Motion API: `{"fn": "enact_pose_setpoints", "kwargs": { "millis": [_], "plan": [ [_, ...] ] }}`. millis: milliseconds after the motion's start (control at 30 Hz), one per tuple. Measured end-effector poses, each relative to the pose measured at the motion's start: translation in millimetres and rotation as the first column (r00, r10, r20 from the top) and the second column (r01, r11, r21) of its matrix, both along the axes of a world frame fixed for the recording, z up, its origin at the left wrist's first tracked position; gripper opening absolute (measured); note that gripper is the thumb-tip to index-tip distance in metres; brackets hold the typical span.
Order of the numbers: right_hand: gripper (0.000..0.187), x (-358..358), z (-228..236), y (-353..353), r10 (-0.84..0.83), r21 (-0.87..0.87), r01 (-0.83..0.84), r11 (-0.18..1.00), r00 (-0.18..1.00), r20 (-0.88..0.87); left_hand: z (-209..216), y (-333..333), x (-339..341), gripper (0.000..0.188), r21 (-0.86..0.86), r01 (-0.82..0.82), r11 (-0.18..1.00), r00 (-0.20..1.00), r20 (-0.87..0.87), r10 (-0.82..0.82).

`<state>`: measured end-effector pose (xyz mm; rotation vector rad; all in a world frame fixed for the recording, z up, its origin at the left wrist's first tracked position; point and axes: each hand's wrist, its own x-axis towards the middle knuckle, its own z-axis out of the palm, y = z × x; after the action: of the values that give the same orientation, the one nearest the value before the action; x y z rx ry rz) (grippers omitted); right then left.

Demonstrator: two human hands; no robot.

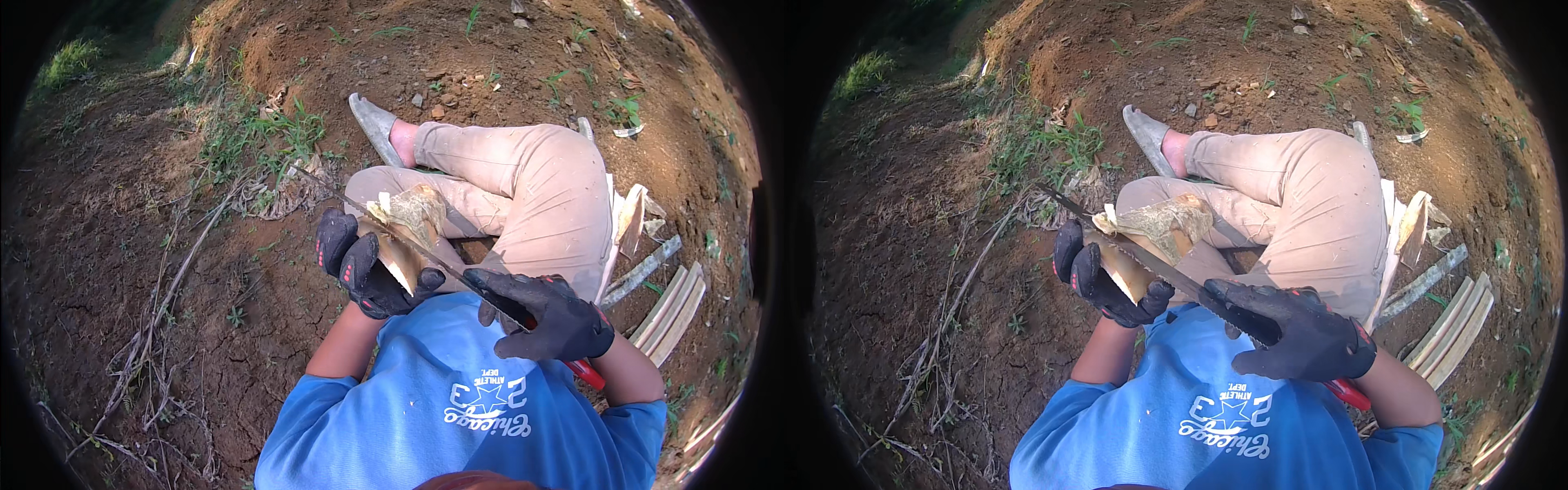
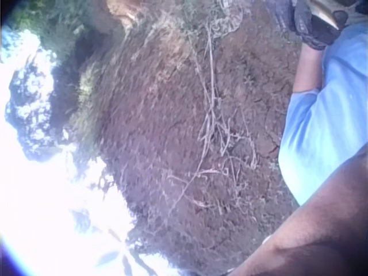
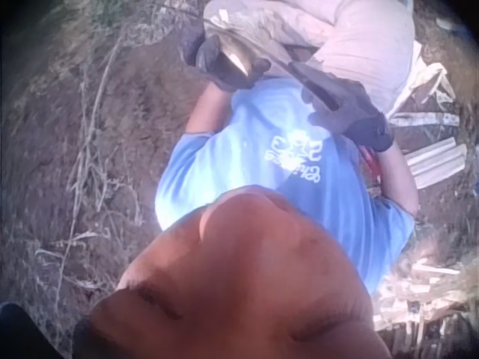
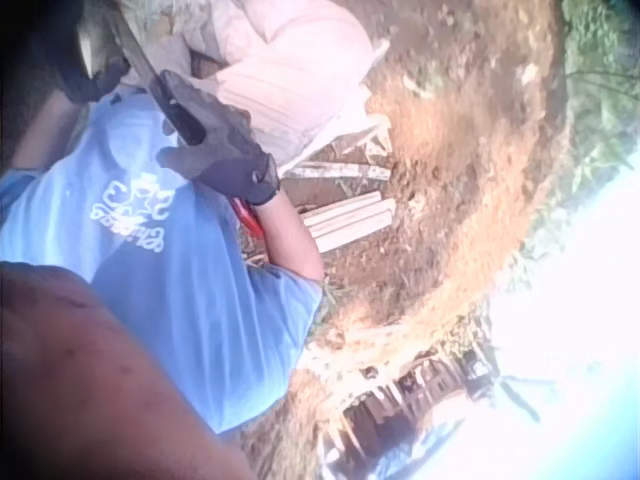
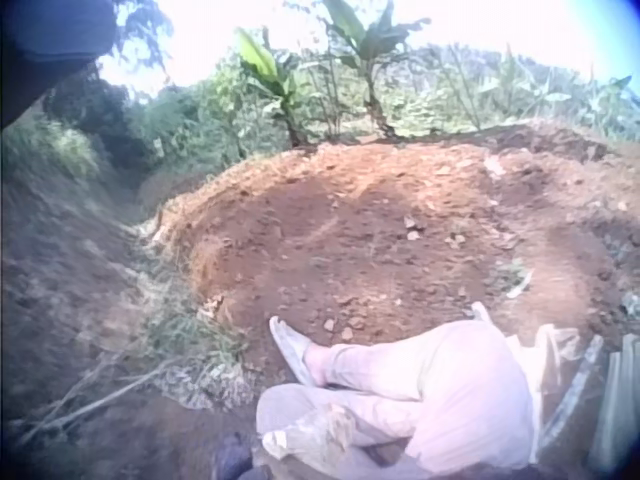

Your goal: The person uses a hand saw to cut through a piece of wood while sitting on the ground outdoors, holding the wood steady with their hands and legs.

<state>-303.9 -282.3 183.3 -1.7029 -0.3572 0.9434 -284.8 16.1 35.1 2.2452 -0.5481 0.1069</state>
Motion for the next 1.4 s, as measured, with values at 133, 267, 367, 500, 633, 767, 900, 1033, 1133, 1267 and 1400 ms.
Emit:
{"fn": "enact_pose_setpoints", "kwargs": {
  "millis": [133, 267, 367, 500, 633, 767, 900, 1033, 1133, 1267, 1400],
  "plan": [
    [0.099, -1.0, 11.3, -29.2, 0.161, -0.192, -0.146, 0.971, 0.985, 0.064, 20.3, -23.3, -10.2, 0.082, 0.007, 0.191, 0.982, 0.939, 0.290, -0.185],
    [0.092, 21.4, 27.7, -40.3, 0.261, -0.179, -0.256, 0.950, 0.965, 0.005, 59.8, -25.7, -16.4, 0.073, 0.105, 0.248, 0.963, 0.829, 0.491, -0.267],
    [0.089, 32.7, 24.4, -34.6, 0.338, -0.109, -0.334, 0.936, 0.941, 0.025, 75.3, -21.5, -17.4, 0.066, 0.145, 0.118, 0.982, 0.796, 0.578, -0.181],
    [0.088, 31.6, 3.1, -23.2, 0.325, -0.143, -0.295, 0.945, 0.906, 0.272, 97.1, -19.0, -19.7, 0.058, 0.181, -0.212, 0.960, 0.772, 0.634, 0.051],
    [0.088, 36.8, 8.7, -19.1, 0.344, -0.153, -0.321, 0.935, 0.925, 0.161, 115.0, -14.5, -28.2, 0.059, 0.313, -0.308, 0.898, 0.791, 0.609, 0.059],
    [0.091, 26.6, 18.4, -19.1, 0.339, -0.185, -0.316, 0.931, 0.934, 0.111, 108.3, -9.7, -32.2, 0.062, 0.323, -0.258, 0.911, 0.793, 0.609, 0.008],
    [0.090, 3.4, 7.6, -24.8, 0.242, -0.139, -0.214, 0.967, 0.940, 0.242, 84.9, -15.7, -36.8, 0.059, 0.225, -0.201, 0.953, 0.804, 0.594, 0.029],
    [0.090, 13.5, 14.6, -20.6, 0.238, -0.231, -0.199, 0.952, 0.959, 0.153, 59.7, -22.8, -32.8, 0.056, 0.130, -0.163, 0.978, 0.813, 0.579, 0.059],
    [0.092, 17.0, 24.7, -16.8, 0.284, -0.352, -0.187, 0.917, 0.927, 0.245, 48.3, -27.9, -27.7, 0.054, 0.074, -0.124, 0.990, 0.819, 0.570, 0.060],
    [0.090, 24.5, 12.0, -19.0, 0.258, -0.287, -0.169, 0.943, 0.916, 0.308, 34.0, -32.5, -22.7, 0.051, 0.029, -0.123, 0.992, 0.824, 0.561, 0.086],
    [0.091, 32.9, 13.2, -15.2, 0.207, -0.260, -0.162, 0.952, 0.966, 0.157, 24.8, -34.4, -15.6, 0.048, -0.015, -0.127, 0.992, 0.833, 0.541, 0.115]
  ]
}}
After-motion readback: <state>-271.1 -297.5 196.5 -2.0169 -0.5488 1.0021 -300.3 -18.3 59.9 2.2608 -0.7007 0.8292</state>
